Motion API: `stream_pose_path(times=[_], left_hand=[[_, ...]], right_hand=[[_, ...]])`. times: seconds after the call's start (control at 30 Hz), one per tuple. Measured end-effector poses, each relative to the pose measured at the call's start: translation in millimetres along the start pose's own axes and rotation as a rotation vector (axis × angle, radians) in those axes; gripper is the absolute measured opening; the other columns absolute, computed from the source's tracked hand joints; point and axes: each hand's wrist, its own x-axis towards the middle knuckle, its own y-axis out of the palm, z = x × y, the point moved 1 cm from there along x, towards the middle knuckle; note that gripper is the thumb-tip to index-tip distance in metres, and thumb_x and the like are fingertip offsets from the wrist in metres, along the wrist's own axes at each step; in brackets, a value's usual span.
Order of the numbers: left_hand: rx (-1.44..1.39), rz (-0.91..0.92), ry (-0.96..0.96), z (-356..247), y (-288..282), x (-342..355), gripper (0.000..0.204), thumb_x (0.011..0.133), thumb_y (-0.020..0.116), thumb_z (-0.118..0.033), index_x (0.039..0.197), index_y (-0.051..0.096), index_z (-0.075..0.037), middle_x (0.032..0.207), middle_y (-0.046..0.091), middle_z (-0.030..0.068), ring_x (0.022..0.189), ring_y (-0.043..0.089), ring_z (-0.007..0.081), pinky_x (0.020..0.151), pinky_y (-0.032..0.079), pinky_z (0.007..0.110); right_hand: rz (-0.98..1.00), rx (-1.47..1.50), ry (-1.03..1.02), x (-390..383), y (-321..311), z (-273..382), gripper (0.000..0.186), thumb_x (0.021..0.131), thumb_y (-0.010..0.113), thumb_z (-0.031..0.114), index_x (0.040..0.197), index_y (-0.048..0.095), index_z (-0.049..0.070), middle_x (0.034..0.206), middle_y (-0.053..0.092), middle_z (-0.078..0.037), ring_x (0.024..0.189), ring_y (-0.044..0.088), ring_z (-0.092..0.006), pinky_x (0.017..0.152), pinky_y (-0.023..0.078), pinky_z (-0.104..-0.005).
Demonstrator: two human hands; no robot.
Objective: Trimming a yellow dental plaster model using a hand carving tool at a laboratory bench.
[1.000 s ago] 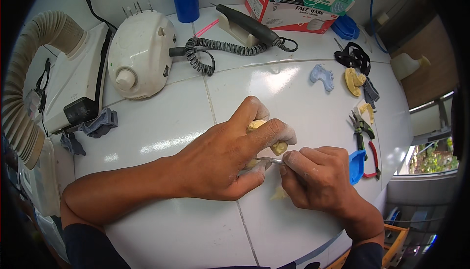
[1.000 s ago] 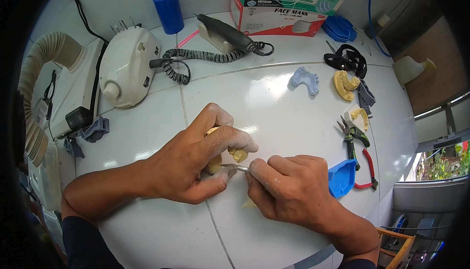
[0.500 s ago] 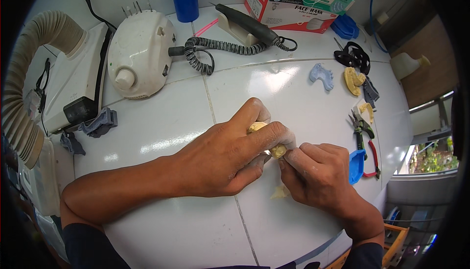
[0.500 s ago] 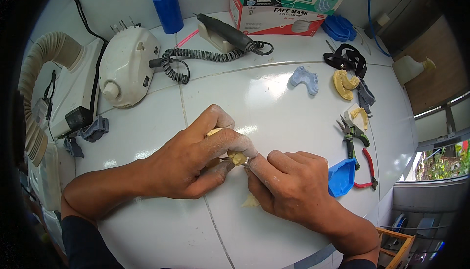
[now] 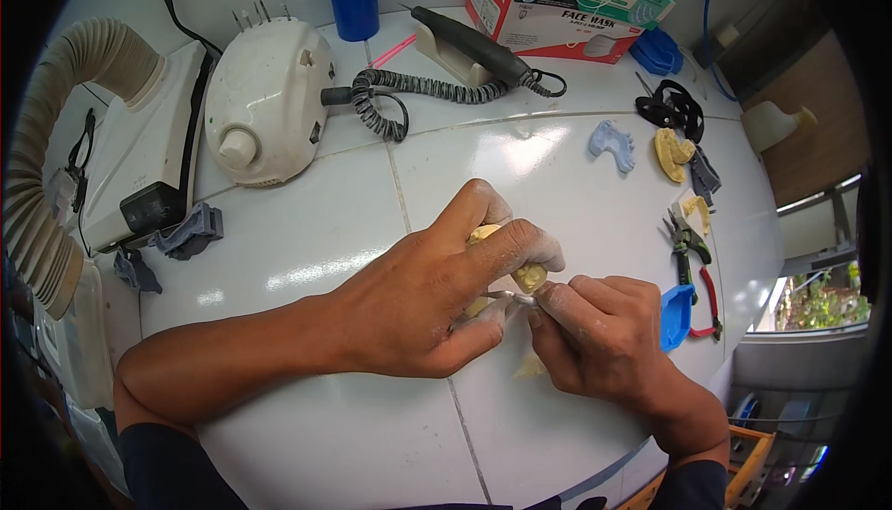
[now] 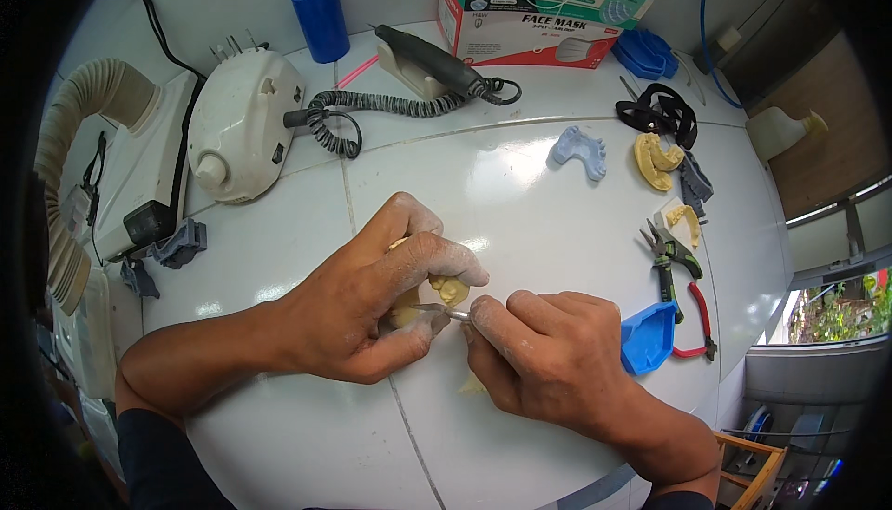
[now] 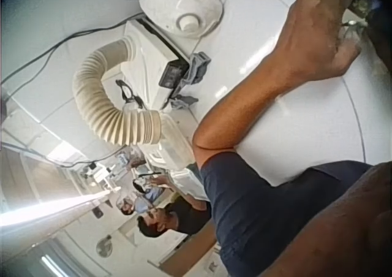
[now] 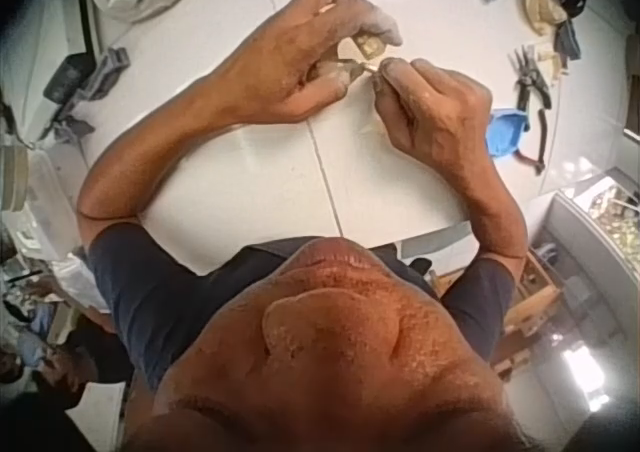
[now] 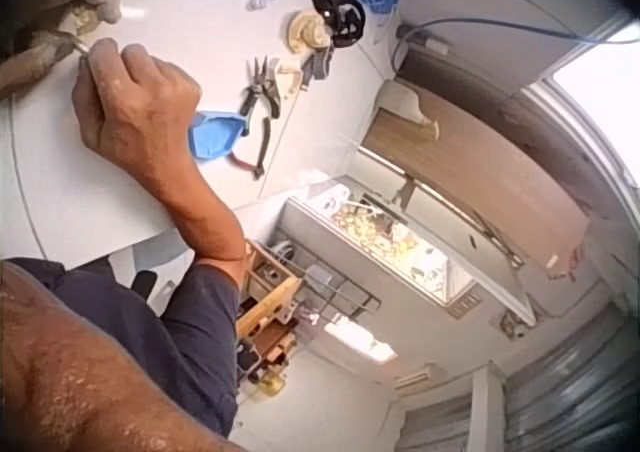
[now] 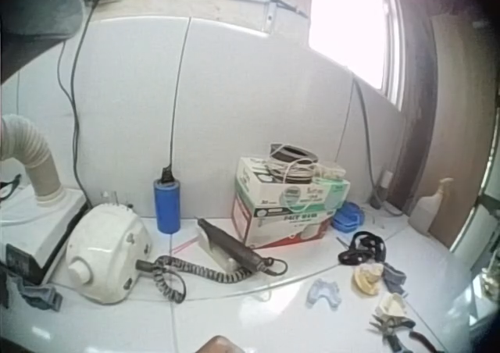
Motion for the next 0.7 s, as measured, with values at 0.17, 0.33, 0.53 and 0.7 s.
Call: stream_pose_path(times=[0.17, 0.33, 0.53, 0.7], left_hand=[[-0.004, 0.012, 0.004, -1.0, -0.5, -0.9, 0.063, 0.082, 0.076, -0.010, 0.144, 0.064, -0.011, 0.120, 0.046, 0.0172, 0.118, 0.052, 0.0336, 0.101, 0.050, 0.042], [0.004, 0.004, -0.003, -0.1, -0.2, -0.7, 0.064, 0.082, 0.078, -0.011, 0.144, 0.064, -0.012, 0.120, 0.046, 0.0173, 0.119, 0.052, 0.0341, 0.100, 0.051, 0.043], [0.053, 0.023, -0.025, -1.1, -0.7, -2.7, 0.064, 0.082, 0.080, -0.011, 0.144, 0.064, -0.013, 0.121, 0.045, 0.0178, 0.119, 0.053, 0.0344, 0.101, 0.051, 0.043], [0.036, 0.022, 0.002, -0.9, 0.0, -2.1, 0.065, 0.082, 0.080, -0.006, 0.145, 0.064, -0.012, 0.122, 0.045, 0.0180, 0.119, 0.053, 0.0345, 0.101, 0.051, 0.041]], right_hand=[[-0.001, 0.016, 0.009, 0.7, 0.1, 1.9, 0.019, 0.081, 0.086, 0.011, 0.093, 0.072, 0.008, 0.067, 0.058, -0.001, 0.049, 0.059, -0.0202, 0.047, 0.045, -0.0352], [0.041, 0.026, 0.020, -1.2, -3.3, 0.1, 0.015, 0.078, 0.081, 0.004, 0.090, 0.073, 0.004, 0.066, 0.063, -0.005, 0.047, 0.058, -0.0230, 0.048, 0.045, -0.0367], [0.063, 0.045, 0.022, -1.4, -4.1, 0.9, 0.014, 0.079, 0.080, 0.004, 0.091, 0.073, 0.004, 0.066, 0.064, -0.006, 0.048, 0.059, -0.0235, 0.047, 0.045, -0.0371], [0.064, 0.048, 0.024, -1.8, -4.8, 1.1, 0.015, 0.079, 0.081, 0.004, 0.091, 0.073, 0.005, 0.066, 0.063, -0.005, 0.047, 0.059, -0.0234, 0.047, 0.045, -0.0373]])
